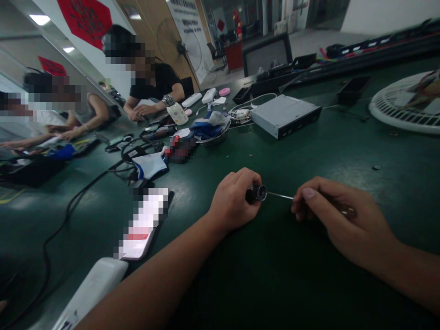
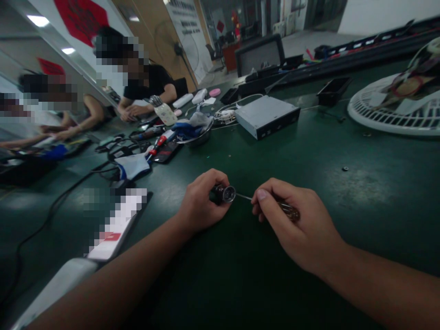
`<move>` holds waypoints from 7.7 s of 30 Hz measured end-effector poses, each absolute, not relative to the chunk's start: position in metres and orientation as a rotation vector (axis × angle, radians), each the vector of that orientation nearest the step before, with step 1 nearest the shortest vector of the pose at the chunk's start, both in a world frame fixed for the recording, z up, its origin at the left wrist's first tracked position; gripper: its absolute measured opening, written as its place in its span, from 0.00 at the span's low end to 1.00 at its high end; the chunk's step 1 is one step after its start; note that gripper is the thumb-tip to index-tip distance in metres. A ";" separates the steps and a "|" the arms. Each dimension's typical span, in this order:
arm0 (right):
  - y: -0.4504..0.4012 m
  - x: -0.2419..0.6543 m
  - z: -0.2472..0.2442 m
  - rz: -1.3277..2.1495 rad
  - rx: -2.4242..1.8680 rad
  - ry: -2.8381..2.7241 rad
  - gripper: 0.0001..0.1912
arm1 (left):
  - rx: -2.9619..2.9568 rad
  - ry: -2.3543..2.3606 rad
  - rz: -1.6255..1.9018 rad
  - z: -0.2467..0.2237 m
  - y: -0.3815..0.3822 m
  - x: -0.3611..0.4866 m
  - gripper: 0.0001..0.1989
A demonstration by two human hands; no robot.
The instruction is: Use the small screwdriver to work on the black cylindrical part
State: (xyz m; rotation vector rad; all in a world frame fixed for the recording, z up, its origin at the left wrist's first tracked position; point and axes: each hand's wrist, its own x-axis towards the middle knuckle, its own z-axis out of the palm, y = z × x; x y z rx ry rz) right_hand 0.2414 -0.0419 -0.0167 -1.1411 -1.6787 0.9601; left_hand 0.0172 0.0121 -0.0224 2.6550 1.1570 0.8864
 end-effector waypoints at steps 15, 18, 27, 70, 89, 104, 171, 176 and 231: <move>-0.043 0.239 -0.016 1.003 -1.125 -1.676 0.14 | 2.652 1.167 0.880 -0.023 0.011 0.015 0.10; -0.044 0.241 -0.015 1.061 -1.059 -1.727 0.14 | 2.656 1.158 0.888 -0.022 0.011 0.016 0.10; -0.042 0.242 -0.018 1.026 -1.133 -1.663 0.13 | 2.648 1.156 0.891 -0.021 0.012 0.016 0.10; -0.043 0.242 -0.017 1.079 -1.017 -1.730 0.13 | 2.637 1.171 0.885 -0.023 0.012 0.017 0.11; -0.044 0.244 -0.016 1.071 -1.026 -1.781 0.15 | 2.646 1.250 0.768 -0.020 0.012 0.018 0.18; -0.043 0.242 -0.015 1.040 -1.040 -1.768 0.13 | 2.639 1.188 0.725 -0.020 0.014 0.019 0.06; -0.042 0.244 -0.019 0.975 -1.075 -1.768 0.14 | 2.649 1.171 0.715 -0.022 0.015 0.019 0.06; -0.042 0.242 -0.020 1.021 -1.095 -1.722 0.12 | 2.651 1.177 0.680 -0.020 0.014 0.018 0.06; -0.042 0.244 -0.018 1.002 -1.079 -1.715 0.14 | 2.629 1.171 0.697 -0.020 0.015 0.020 0.07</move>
